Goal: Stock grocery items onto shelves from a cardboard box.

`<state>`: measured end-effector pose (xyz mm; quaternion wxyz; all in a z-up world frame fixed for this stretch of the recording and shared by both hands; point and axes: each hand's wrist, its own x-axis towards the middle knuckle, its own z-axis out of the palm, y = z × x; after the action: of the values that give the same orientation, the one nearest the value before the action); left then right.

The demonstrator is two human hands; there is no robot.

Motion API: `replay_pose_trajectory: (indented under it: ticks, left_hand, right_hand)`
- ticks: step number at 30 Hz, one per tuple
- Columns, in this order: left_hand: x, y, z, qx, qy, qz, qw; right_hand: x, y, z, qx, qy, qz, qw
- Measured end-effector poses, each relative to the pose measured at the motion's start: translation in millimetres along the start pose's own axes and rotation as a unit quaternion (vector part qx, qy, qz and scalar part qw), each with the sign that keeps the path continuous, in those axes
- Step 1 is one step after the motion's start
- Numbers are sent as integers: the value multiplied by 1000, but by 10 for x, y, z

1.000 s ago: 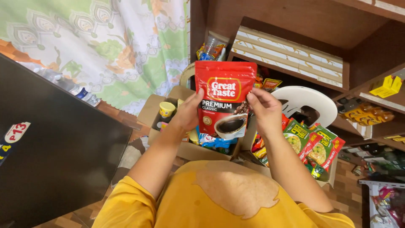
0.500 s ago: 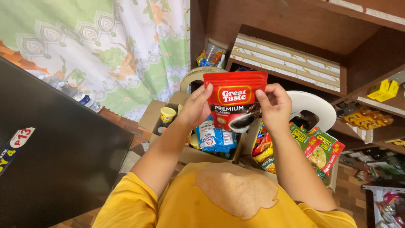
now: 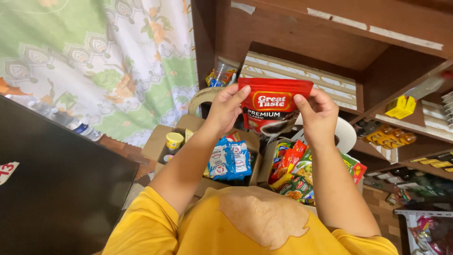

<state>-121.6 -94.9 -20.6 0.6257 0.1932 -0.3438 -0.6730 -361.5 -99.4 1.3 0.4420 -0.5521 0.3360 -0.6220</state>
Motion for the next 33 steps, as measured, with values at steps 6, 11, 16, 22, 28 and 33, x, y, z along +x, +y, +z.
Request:
replay_pose_trajectory:
  ticks: [6,11,16,22,28,33]
  left_hand:
    - [335,-228,180,17,-3,39,999]
    - [534,-231,439,-22,0,15,1000]
    - [709,-298,683,-99,-14,-19,995]
    - [954,-473,978,-101,-51,-25,993]
    - [1223,-481,1349,-98,-99,-46,989]
    - [1332,-429,1843,130,-105,-114,979]
  right_hand:
    - [160,-93,-219,47,4,4,999]
    - [250,76,-607,34,31,55,997]
    - [301,-16,-920,-6,57,45,997]
    - [297,-194,-1242,-44,86,-5,995]
    - [236,-105,-1667,-19,113,43,992]
    - [348,-221,-1953,136,130,5,982]
